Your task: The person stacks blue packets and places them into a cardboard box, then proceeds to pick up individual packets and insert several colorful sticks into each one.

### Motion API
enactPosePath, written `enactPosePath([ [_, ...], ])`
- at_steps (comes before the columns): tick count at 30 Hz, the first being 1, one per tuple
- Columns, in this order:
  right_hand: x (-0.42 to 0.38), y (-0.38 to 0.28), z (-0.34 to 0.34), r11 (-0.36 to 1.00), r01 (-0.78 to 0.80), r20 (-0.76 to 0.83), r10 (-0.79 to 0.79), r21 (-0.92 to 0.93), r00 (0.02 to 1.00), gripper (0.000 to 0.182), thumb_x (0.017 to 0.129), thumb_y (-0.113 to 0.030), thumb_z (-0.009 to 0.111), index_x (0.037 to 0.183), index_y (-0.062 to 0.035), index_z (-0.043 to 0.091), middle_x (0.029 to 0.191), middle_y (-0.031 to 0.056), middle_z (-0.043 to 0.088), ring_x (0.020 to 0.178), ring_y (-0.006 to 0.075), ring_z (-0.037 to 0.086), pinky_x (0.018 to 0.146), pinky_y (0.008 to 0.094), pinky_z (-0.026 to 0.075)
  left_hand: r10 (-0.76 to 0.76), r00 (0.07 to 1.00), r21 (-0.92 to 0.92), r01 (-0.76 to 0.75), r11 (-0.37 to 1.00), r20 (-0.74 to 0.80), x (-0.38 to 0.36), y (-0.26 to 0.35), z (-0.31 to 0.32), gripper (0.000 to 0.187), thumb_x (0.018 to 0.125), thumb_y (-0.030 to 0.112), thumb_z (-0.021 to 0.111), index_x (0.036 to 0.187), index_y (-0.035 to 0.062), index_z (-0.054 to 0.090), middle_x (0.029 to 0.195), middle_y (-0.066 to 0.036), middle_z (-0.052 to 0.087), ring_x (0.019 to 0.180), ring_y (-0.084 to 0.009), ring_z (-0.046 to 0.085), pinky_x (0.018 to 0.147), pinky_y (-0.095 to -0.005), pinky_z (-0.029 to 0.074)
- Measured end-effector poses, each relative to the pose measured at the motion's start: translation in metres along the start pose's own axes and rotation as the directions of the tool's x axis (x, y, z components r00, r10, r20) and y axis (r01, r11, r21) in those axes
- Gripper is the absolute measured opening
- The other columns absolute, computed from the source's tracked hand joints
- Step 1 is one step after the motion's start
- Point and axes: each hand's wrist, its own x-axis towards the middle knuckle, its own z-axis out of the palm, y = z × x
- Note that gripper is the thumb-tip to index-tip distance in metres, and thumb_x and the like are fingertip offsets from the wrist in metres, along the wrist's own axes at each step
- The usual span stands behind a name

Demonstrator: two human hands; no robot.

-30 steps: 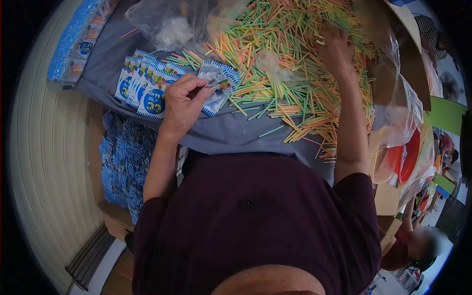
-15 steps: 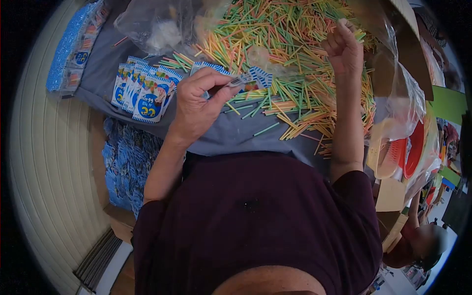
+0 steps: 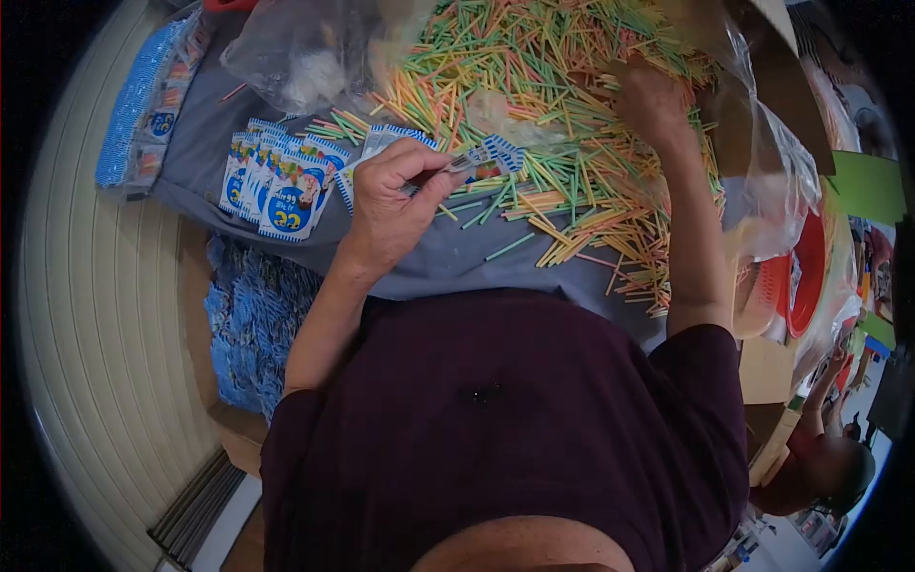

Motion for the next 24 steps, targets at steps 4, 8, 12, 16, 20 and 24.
enactPosePath([
  [4, -0.003, 0.010, -0.006, 0.646, -0.071, -0.143, 0.272, 0.760, 0.952, 0.025, 0.094, -0.014, 0.056, 0.117, -0.0045, 0.062, 0.097, 0.0140, 0.069, 0.088, 0.0269, 0.068, 0.074, 0.0417, 0.053, -0.015, 1.000, -0.012, 0.015, 1.000, -0.001, -0.003, -0.005, -0.011, 0.012, 0.079, -0.004, 0.075, 0.090, -0.0039, 0.070, 0.080, -0.003, 0.062, 0.073, -0.0088, 0.056, 0.065, -0.0221, 0.044],
  [8, -0.009, -0.024, -0.030, -0.460, 0.039, 0.155, 0.376, 0.887, 0.913, 0.021, 0.101, -0.013, 0.050, 0.117, 0.0003, 0.056, 0.098, 0.0083, 0.063, 0.077, 0.0144, 0.059, 0.061, 0.0323, 0.046, -0.039, 0.999, -0.056, 0.037, 0.998, -0.033, -0.003, -0.006, -0.008, 0.013, 0.079, -0.004, 0.076, 0.090, -0.0041, 0.070, 0.080, -0.003, 0.062, 0.073, -0.0086, 0.055, 0.064, -0.0223, 0.044],
  [12, 0.007, -0.023, 0.003, -0.842, 0.099, 0.029, 0.134, 0.530, 0.990, 0.017, 0.099, -0.010, 0.053, 0.111, 0.0024, 0.053, 0.096, 0.0088, 0.060, 0.070, 0.0135, 0.049, 0.058, 0.0280, 0.040, -0.026, 0.999, -0.092, 0.022, 0.996, -0.038, 0.000, 0.003, 0.004, 0.012, 0.079, -0.002, 0.076, 0.089, -0.0037, 0.069, 0.078, -0.002, 0.062, 0.071, -0.0081, 0.055, 0.063, -0.0225, 0.044],
  [16, 0.014, -0.058, -0.021, -0.926, 0.145, 0.026, 0.164, 0.350, 0.986, 0.008, 0.097, -0.008, 0.057, 0.102, -0.0030, 0.053, 0.089, 0.0066, 0.057, 0.063, 0.0124, 0.040, 0.055, 0.0278, 0.035, -0.042, 0.998, -0.071, 0.039, 0.997, -0.040, 0.003, 0.001, 0.000, 0.011, 0.080, 0.000, 0.077, 0.088, -0.0032, 0.069, 0.077, -0.001, 0.063, 0.070, -0.0070, 0.055, 0.062, -0.0225, 0.043],
  [20, 0.023, -0.063, -0.023, -0.950, 0.134, -0.099, 0.111, 0.281, 0.989, 0.009, 0.095, -0.012, 0.063, 0.097, -0.0075, 0.056, 0.078, 0.0020, 0.054, 0.057, 0.0100, 0.033, 0.051, 0.0267, 0.030, -0.086, 0.994, -0.036, 0.083, 0.996, -0.068, 0.008, -0.009, -0.007, 0.011, 0.080, 0.001, 0.077, 0.088, -0.0034, 0.070, 0.077, -0.001, 0.063, 0.071, -0.0064, 0.056, 0.062, -0.0220, 0.043],
  [24, 0.038, -0.066, -0.009, -0.979, 0.104, -0.226, 0.063, 0.175, 0.972, 0.013, 0.097, -0.020, 0.062, 0.095, -0.0077, 0.057, 0.066, -0.0010, 0.047, 0.052, 0.0095, 0.026, 0.049, 0.0252, 0.025, -0.063, 0.994, -0.018, 0.062, 0.998, -0.088, 0.017, -0.015, -0.005, 0.011, 0.081, 0.001, 0.076, 0.089, -0.0033, 0.071, 0.078, -0.001, 0.064, 0.072, -0.0059, 0.058, 0.063, -0.0217, 0.045],
])
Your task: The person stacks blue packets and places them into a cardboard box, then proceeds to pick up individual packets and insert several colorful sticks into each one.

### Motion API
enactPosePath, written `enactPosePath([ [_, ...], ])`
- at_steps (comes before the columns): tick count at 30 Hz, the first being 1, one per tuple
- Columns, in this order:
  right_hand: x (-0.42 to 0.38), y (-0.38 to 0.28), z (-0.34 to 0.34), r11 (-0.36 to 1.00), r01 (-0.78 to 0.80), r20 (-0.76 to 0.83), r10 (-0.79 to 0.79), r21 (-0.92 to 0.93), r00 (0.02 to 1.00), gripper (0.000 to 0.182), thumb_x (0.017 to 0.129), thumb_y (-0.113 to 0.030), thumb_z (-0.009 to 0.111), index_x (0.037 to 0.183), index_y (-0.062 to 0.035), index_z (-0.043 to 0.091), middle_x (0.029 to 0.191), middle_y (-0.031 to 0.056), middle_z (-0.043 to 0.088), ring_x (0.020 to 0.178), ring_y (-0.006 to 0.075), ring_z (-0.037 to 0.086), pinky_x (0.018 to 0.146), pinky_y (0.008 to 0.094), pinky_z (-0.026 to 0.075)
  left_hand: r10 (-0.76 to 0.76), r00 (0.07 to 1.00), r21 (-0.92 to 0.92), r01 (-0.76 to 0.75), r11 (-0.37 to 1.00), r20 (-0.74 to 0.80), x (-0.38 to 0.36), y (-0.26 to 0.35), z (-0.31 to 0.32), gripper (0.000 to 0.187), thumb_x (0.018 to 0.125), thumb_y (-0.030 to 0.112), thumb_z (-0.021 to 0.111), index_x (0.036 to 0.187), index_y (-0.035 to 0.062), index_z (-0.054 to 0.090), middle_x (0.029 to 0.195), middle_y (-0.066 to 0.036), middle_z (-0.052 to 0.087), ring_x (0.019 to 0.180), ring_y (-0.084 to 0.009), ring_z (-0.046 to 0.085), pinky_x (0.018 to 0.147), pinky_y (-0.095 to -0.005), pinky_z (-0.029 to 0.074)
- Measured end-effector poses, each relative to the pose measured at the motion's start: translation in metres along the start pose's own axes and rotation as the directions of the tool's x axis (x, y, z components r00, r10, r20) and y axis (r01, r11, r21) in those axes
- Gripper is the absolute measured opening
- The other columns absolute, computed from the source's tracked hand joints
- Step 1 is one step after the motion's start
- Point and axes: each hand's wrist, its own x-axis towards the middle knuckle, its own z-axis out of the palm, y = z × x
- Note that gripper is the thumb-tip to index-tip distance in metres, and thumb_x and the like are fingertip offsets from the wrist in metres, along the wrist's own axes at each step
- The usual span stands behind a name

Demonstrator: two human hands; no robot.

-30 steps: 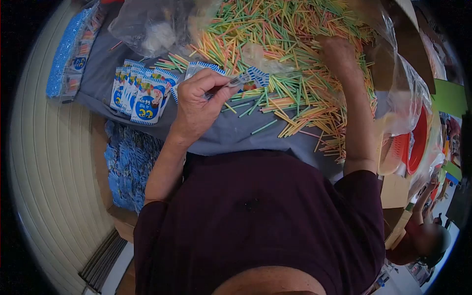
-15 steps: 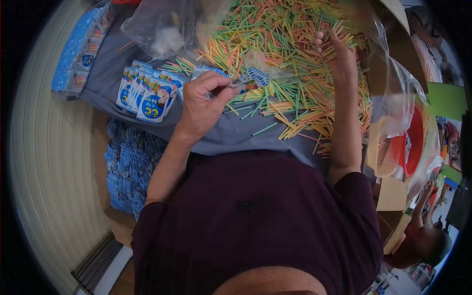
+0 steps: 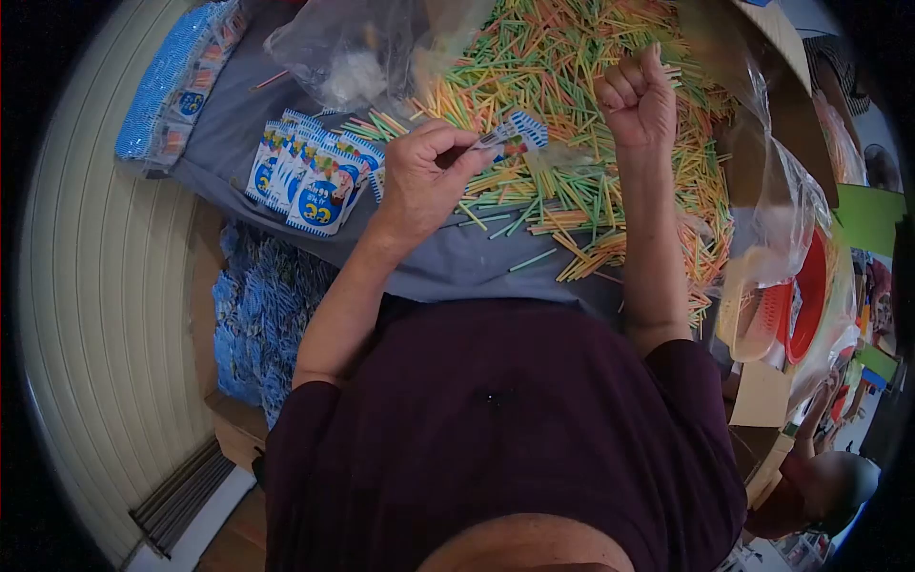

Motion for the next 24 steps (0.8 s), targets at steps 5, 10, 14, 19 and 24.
enactPosePath([
  [5, 0.008, 0.001, 0.005, 0.988, -0.030, -0.017, 0.028, -0.154, 0.999, 0.037, 0.104, -0.040, 0.047, 0.110, -0.0060, 0.062, 0.060, 0.0003, 0.044, 0.058, 0.0142, 0.042, 0.065, 0.0346, 0.043, -0.066, 0.997, -0.124, 0.062, 0.990, -0.030, 0.010, -0.009, 0.010, 0.015, 0.077, 0.003, 0.079, 0.088, -0.0028, 0.072, 0.076, -0.003, 0.065, 0.065, -0.0079, 0.058, 0.059, -0.0230, 0.047],
  [10, -0.002, 0.027, 0.074, 0.852, 0.123, 0.007, -0.138, -0.509, 0.990, 0.048, 0.103, -0.048, 0.039, 0.113, -0.0048, 0.059, 0.072, 0.0081, 0.063, 0.084, 0.0312, 0.064, 0.094, 0.0505, 0.047, -0.168, 0.985, -0.242, 0.155, 0.958, -0.035, 0.019, -0.011, 0.018, 0.015, 0.076, 0.003, 0.081, 0.087, -0.0022, 0.073, 0.073, -0.002, 0.068, 0.067, -0.0060, 0.059, 0.061, -0.0225, 0.048],
  [14, 0.000, 0.042, 0.077, 0.652, 0.172, 0.061, -0.190, -0.739, 0.980, 0.055, 0.103, -0.052, 0.033, 0.114, -0.0039, 0.057, 0.079, 0.0125, 0.067, 0.101, 0.0367, 0.067, 0.098, 0.0510, 0.046, -0.126, 0.992, -0.261, 0.116, 0.958, -0.020, 0.026, -0.008, 0.024, 0.016, 0.076, 0.004, 0.082, 0.088, -0.0015, 0.073, 0.076, -0.003, 0.069, 0.068, -0.0051, 0.060, 0.061, -0.0222, 0.049],
  [19, -0.004, 0.057, 0.082, 0.557, 0.075, 0.027, -0.094, -0.827, 0.995, 0.059, 0.103, -0.054, 0.031, 0.111, -0.0030, 0.058, 0.086, 0.0141, 0.068, 0.102, 0.0339, 0.066, 0.097, 0.0466, 0.048, -0.068, 0.997, -0.152, 0.074, 0.986, 0.039, 0.029, 0.003, 0.024, 0.015, 0.082, -0.001, 0.076, 0.097, -0.0007, 0.072, 0.088, -0.004, 0.073, 0.081, -0.0070, 0.066, 0.074, -0.0221, 0.055],
  [24, -0.003, 0.056, 0.073, 0.345, 0.109, 0.130, 0.040, -0.932, 0.991, 0.069, 0.102, -0.060, 0.025, 0.115, -0.0027, 0.060, 0.100, 0.0160, 0.069, 0.107, 0.0300, 0.064, 0.097, 0.0427, 0.048, -0.025, 1.000, -0.244, 0.026, 0.969, 0.007, 0.032, -0.007, 0.027, 0.015, 0.086, 0.001, 0.073, 0.101, -0.0029, 0.071, 0.092, -0.006, 0.073, 0.081, -0.0074, 0.065, 0.075, -0.0219, 0.054],
])
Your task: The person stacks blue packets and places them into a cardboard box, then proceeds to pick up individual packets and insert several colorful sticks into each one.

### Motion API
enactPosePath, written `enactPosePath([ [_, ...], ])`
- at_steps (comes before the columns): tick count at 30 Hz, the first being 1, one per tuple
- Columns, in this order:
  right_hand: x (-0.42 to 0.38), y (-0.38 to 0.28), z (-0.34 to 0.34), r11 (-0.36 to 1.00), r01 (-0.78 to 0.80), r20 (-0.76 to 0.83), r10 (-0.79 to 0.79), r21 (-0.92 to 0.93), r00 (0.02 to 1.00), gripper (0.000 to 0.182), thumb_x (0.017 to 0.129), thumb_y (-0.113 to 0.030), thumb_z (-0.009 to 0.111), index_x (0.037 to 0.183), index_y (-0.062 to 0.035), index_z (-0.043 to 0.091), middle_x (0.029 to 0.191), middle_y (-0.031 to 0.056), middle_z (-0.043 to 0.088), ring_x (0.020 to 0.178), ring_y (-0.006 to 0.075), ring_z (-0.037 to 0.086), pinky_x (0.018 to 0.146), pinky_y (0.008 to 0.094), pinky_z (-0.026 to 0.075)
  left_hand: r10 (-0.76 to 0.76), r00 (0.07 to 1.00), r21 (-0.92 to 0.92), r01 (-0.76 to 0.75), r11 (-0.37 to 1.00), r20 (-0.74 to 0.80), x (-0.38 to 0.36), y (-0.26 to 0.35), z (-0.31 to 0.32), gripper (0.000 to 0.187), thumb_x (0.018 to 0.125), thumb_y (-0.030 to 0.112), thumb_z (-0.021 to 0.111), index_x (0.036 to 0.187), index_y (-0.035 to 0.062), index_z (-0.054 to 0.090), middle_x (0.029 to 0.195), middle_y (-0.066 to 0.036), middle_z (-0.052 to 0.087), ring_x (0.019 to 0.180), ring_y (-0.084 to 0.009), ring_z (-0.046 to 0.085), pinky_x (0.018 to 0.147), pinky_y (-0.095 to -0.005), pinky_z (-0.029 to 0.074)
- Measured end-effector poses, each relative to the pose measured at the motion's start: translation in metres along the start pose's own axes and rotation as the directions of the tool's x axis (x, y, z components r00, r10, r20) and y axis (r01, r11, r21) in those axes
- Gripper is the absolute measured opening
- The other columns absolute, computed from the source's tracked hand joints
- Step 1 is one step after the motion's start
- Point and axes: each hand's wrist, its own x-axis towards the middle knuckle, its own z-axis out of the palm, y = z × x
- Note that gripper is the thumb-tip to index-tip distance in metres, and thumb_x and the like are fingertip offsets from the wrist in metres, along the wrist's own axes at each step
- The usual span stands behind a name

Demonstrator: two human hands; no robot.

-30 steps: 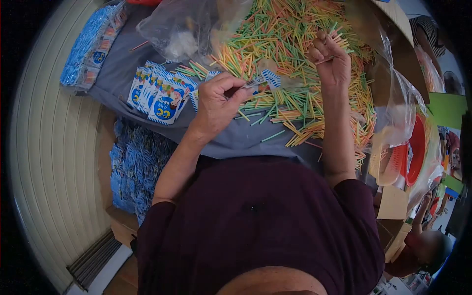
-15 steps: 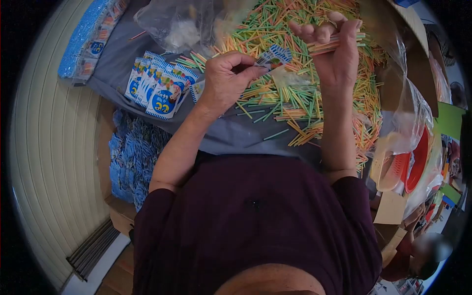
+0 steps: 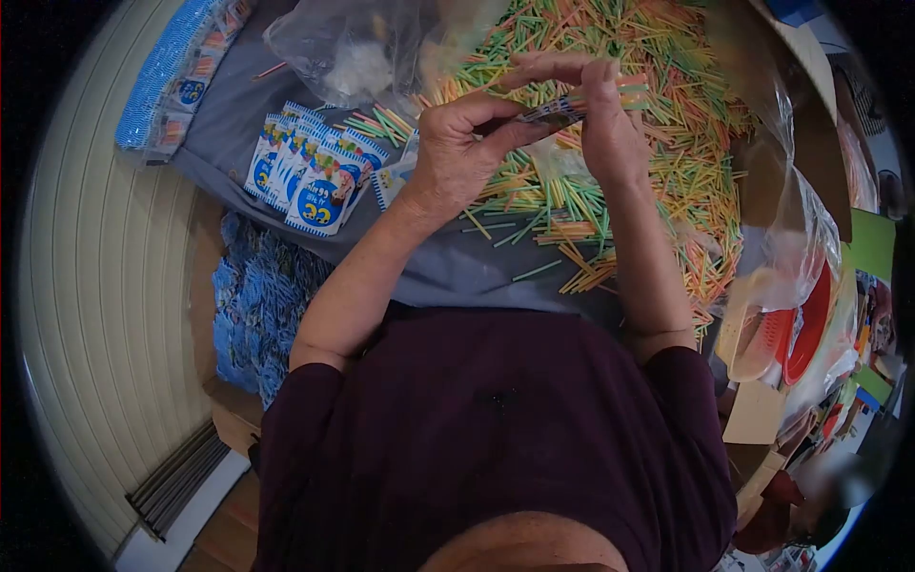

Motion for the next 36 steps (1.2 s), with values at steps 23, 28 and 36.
enactPosePath([
  [23, -0.013, -0.009, -0.006, 0.970, -0.043, 0.034, 0.052, -0.237, 0.998, 0.041, 0.087, -0.008, 0.072, 0.126, -0.0025, 0.060, 0.107, 0.0062, 0.066, 0.097, 0.0147, 0.063, 0.086, 0.0300, 0.050, -0.104, 0.992, -0.578, 0.046, 0.815, -0.068, 0.004, 0.006, -0.001, 0.019, 0.097, 0.021, 0.065, 0.101, 0.0038, 0.072, 0.081, 0.003, 0.068, 0.077, -0.0044, 0.059, 0.071, -0.0225, 0.048],
  [28, -0.026, -0.008, 0.031, 0.979, 0.042, 0.037, -0.035, -0.197, 0.999, 0.029, 0.080, -0.001, 0.074, 0.109, -0.0009, 0.066, 0.086, 0.0085, 0.069, 0.075, 0.0175, 0.066, 0.069, 0.0313, 0.052, 0.090, 0.993, -0.020, -0.091, 0.996, -0.072, -0.041, 0.017, -0.036, 0.025, 0.082, 0.004, 0.074, 0.105, -0.0030, 0.068, 0.091, -0.004, 0.063, 0.079, -0.0108, 0.058, 0.070, -0.0242, 0.046],
  [36, -0.044, -0.017, 0.038, 0.911, 0.057, 0.274, 0.064, -0.409, 0.960, 0.056, 0.081, -0.005, 0.072, 0.135, -0.0113, 0.056, 0.119, 0.0144, 0.061, 0.094, 0.0249, 0.066, 0.080, 0.0376, 0.054, -0.039, 0.990, 0.745, 0.126, 0.655, -0.132, -0.093, 0.017, -0.135, 0.034, 0.085, 0.001, 0.068, 0.118, -0.0003, 0.064, 0.103, -0.010, 0.068, 0.094, -0.0199, 0.063, 0.084, -0.0342, 0.050],
])
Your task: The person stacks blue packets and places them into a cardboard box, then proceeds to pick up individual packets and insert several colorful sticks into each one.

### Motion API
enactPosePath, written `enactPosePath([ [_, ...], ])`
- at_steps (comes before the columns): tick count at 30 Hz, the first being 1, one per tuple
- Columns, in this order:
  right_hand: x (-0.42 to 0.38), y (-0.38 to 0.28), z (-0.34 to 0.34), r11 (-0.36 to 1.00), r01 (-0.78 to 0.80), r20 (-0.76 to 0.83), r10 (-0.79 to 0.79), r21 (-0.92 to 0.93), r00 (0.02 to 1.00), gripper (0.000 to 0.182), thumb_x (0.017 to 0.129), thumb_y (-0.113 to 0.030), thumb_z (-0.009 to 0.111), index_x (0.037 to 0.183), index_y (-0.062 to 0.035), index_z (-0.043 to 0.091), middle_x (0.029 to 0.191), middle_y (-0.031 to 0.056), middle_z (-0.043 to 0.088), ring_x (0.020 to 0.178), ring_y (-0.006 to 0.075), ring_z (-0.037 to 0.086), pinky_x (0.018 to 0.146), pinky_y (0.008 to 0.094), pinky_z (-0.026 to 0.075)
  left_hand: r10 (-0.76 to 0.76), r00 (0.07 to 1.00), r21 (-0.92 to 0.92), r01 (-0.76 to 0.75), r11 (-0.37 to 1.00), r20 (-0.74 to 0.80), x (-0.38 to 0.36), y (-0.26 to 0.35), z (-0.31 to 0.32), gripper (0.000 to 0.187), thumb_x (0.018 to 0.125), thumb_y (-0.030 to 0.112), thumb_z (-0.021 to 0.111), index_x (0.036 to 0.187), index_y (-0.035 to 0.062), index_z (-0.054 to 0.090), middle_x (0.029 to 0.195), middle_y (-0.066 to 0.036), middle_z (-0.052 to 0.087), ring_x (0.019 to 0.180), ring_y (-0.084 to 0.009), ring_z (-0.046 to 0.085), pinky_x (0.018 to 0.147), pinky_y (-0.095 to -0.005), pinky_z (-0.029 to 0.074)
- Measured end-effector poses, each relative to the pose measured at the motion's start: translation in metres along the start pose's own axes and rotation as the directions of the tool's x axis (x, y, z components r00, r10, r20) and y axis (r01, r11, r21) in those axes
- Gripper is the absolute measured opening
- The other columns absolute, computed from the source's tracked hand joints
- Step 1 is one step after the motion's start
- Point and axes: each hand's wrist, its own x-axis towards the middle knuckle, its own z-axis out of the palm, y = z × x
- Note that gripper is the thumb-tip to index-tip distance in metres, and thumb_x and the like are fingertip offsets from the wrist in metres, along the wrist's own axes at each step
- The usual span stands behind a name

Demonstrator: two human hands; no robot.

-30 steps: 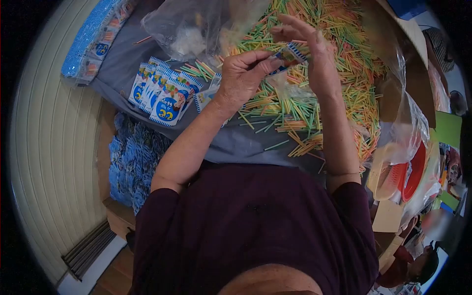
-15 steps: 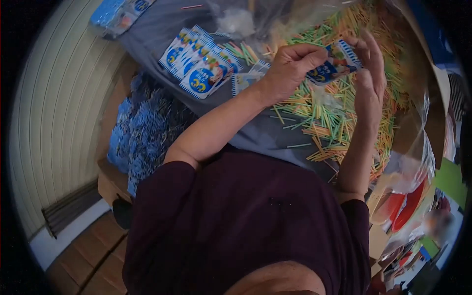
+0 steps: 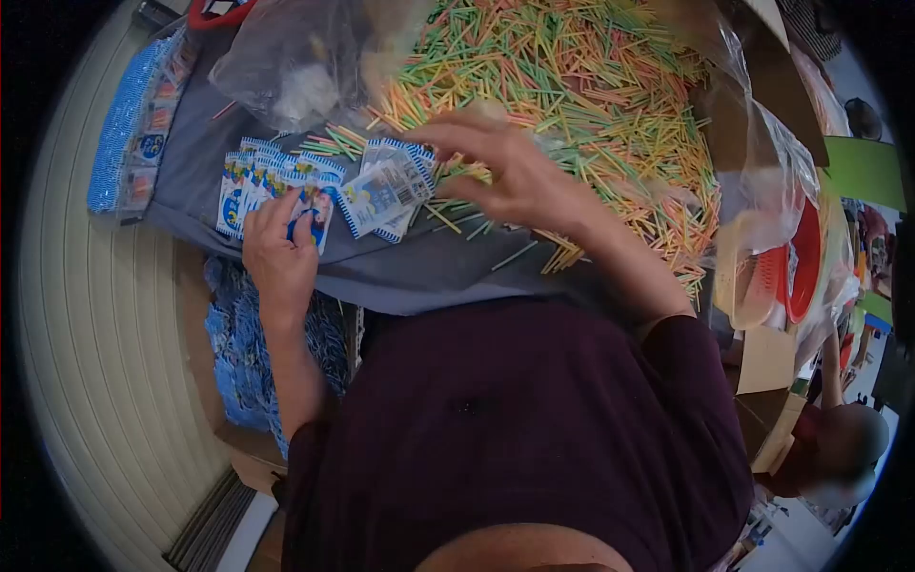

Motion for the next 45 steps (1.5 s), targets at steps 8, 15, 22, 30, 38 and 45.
enactPosePath([
  [8, -0.050, 0.051, -0.132, 0.770, -0.276, -0.178, 0.212, -0.575, 0.961, 0.050, 0.075, -0.018, 0.072, 0.123, -0.0076, 0.063, 0.121, 0.0171, 0.062, 0.107, 0.0378, 0.061, 0.089, 0.0451, 0.052, 0.281, 0.940, 0.451, -0.168, 0.877, -0.195, 0.009, 0.039, 0.014, 0.037, 0.072, 0.006, 0.075, 0.109, 0.0063, 0.069, 0.104, -0.010, 0.060, 0.096, -0.0301, 0.055, 0.085, -0.0404, 0.045],
  [15, -0.035, 0.070, -0.106, 0.431, -0.400, -0.012, 0.669, -0.809, 0.744, 0.052, 0.078, -0.023, 0.068, 0.125, -0.0037, 0.058, 0.123, 0.0173, 0.059, 0.108, 0.0369, 0.060, 0.093, 0.0463, 0.048, 0.309, 0.920, 0.185, -0.356, 0.916, 0.240, 0.015, 0.066, 0.045, 0.030, 0.071, 0.010, 0.077, 0.098, 0.0032, 0.069, 0.099, -0.010, 0.060, 0.093, -0.0308, 0.056, 0.082, -0.0405, 0.047],
  [22, -0.044, 0.064, -0.069, 0.384, -0.185, -0.021, 0.392, -0.905, 0.920, 0.040, 0.080, -0.015, 0.060, 0.119, -0.0028, 0.055, 0.122, 0.0161, 0.057, 0.122, 0.0343, 0.051, 0.098, 0.0514, 0.043, 0.336, 0.934, 0.171, -0.353, 0.920, 0.121, -0.003, 0.053, 0.067, 0.018, 0.074, 0.007, 0.073, 0.091, 0.0030, 0.069, 0.095, -0.009, 0.061, 0.089, -0.0282, 0.058, 0.075, -0.0391, 0.048],
  [30, -0.060, 0.078, -0.090, 0.476, -0.073, 0.018, 0.184, -0.876, 0.983, 0.033, 0.079, -0.009, 0.057, 0.112, -0.0037, 0.055, 0.109, 0.0160, 0.062, 0.112, 0.0331, 0.056, 0.091, 0.0531, 0.044, 0.382, 0.924, 0.362, -0.351, 0.864, -0.016, -0.008, 0.062, 0.080, 0.023, 0.075, 0.010, 0.069, 0.097, 0.0052, 0.068, 0.093, -0.006, 0.059, 0.088, -0.0265, 0.058, 0.074, -0.0401, 0.047],
  [38, -0.053, 0.066, -0.117, 0.725, -0.174, 0.003, 0.235, -0.666, 0.972, 0.036, 0.079, -0.006, 0.052, 0.114, 0.0000, 0.058, 0.099, 0.0222, 0.064, 0.094, 0.0420, 0.060, 0.086, 0.0492, 0.046, 0.378, 0.919, 0.192, -0.354, 0.916, -0.113, -0.001, 0.049, 0.079, 0.011, 0.072, 0.007, 0.072, 0.082, 0.0071, 0.068, 0.081, -0.005, 0.059, 0.076, -0.0264, 0.058, 0.067, -0.0392, 0.046],
  [45, -0.043, 0.050, -0.135, 0.846, -0.344, -0.162, 0.304, -0.408, 0.939, 0.035, 0.081, -0.009, 0.052, 0.112, 0.0023, 0.062, 0.102, 0.0234, 0.065, 0.097, 0.0420, 0.062, 0.085, 0.0488, 0.048, 0.272, 0.960, 0.104, -0.265, 0.959, -0.066, 0.006, 0.057, 0.071, 0.008, 0.075, 0.006, 0.071, 0.083, 0.0052, 0.069, 0.078, -0.005, 0.060, 0.074, -0.0283, 0.057, 0.067, -0.0390, 0.047],
])
